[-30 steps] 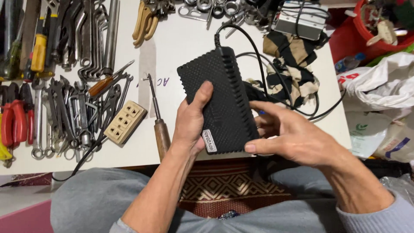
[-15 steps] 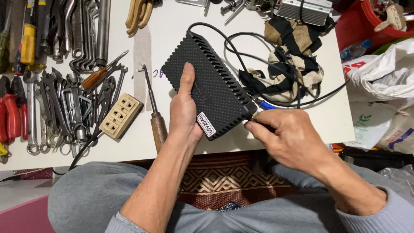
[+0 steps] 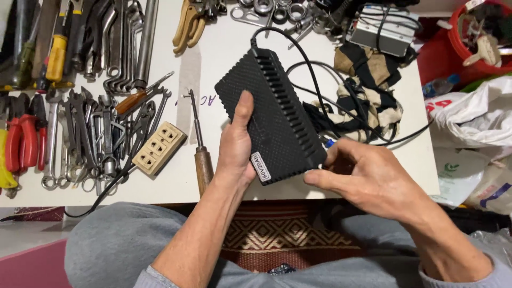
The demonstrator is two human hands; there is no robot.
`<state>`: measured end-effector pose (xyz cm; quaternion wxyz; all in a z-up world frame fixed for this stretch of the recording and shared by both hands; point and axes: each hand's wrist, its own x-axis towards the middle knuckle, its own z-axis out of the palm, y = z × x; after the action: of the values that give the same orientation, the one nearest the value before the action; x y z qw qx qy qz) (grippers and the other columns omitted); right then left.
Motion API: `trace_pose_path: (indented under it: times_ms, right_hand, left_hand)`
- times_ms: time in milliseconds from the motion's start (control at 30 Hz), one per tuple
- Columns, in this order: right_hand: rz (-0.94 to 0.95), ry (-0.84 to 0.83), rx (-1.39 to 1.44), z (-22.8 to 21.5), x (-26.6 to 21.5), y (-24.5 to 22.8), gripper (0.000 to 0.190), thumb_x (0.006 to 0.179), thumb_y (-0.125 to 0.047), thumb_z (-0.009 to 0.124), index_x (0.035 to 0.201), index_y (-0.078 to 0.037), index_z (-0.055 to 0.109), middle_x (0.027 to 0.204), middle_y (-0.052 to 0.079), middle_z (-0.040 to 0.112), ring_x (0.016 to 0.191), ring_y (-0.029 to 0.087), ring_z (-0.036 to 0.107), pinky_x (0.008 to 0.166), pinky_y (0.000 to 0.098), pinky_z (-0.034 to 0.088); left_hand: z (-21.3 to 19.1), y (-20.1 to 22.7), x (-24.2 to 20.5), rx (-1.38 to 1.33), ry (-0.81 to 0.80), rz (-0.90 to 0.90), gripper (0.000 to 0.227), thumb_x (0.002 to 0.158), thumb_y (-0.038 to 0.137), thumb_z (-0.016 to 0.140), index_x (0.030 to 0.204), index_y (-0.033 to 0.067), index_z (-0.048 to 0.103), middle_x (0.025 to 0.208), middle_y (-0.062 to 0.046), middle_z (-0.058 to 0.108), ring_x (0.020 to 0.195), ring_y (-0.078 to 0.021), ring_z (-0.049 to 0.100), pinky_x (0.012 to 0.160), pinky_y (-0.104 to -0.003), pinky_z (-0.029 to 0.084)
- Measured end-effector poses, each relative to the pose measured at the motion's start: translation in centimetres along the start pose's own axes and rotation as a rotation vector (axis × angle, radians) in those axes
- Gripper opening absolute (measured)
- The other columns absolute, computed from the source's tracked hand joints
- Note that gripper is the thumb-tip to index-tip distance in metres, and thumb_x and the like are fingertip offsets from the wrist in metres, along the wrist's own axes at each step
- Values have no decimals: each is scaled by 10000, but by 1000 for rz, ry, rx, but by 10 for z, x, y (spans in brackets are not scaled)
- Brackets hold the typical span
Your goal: The person assembles a black electronic device by aligning and snapping the casing halves together. They rotate the device to check the fit and press along the edges to secure the closure.
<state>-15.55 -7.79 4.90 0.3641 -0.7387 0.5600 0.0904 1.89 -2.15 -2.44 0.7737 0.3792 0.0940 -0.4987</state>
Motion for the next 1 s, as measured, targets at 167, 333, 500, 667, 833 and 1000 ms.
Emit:
trace_pose_path:
  times_ms: [167, 333, 500, 667, 833, 1000]
  right_hand:
    - [-228, -64, 332, 4, 2, 2, 797, 643, -235, 871, 1369, -162, 552, 1148, 46, 748, 957, 137, 711, 847, 282, 573]
    - [-328, -63, 559, 15, 0, -2, 868, 719, -205, 798, 1503, -100, 440, 1318, 58, 721, 1148, 103, 675, 973, 260, 563]
    - [-350, -83, 611, 21, -1, -10, 928, 717, -187, 772, 1545, -85, 366, 1477, 46, 587, 1300, 114, 563, 1075, 275, 456]
    - [-122, 99, 365, 17, -7, -27, 846, 673, -186, 786, 1475, -179, 516, 1170, 39, 750, 1015, 118, 684, 922, 253, 513]
    - [-65, 201, 167, 16, -10, -36, 833, 621, -293, 781, 1422, -235, 557, 1133, 4, 765, 1001, 131, 701, 920, 273, 488]
    - [-50, 182, 166, 13, -6, -42, 841, 623, -321, 746, 1434, -214, 551, 1186, 22, 755, 1065, 148, 699, 934, 289, 503]
  left_hand:
    - [-17, -11, 11, -55, -195, -96, 560, 794, 396, 741, 1140, -41, 685, 1128, -194, 732, 953, -300, 712, 878, -446, 596]
    - [-9, -9, 0, 17, -205, -107, 542, 802, 359, 722, 1160, -44, 671, 1160, -204, 721, 989, -307, 698, 901, -432, 577]
    - [-12, -15, 1, 21, -135, -78, 576, 754, 334, 750, 1181, -44, 669, 1157, -203, 722, 980, -307, 698, 910, -431, 581]
    - [-9, -19, -1, 1, -104, -81, 570, 724, 382, 781, 1086, -47, 685, 1078, -205, 731, 926, -310, 709, 859, -452, 604]
    - [-17, -30, 9, -111, -233, -145, 610, 744, 455, 786, 1161, 25, 674, 1139, -141, 720, 981, -276, 695, 906, -426, 582]
    - [-4, -18, 1, 52, -98, -192, 742, 703, 553, 688, 1176, -19, 664, 1112, -192, 722, 973, -304, 699, 893, -433, 587]
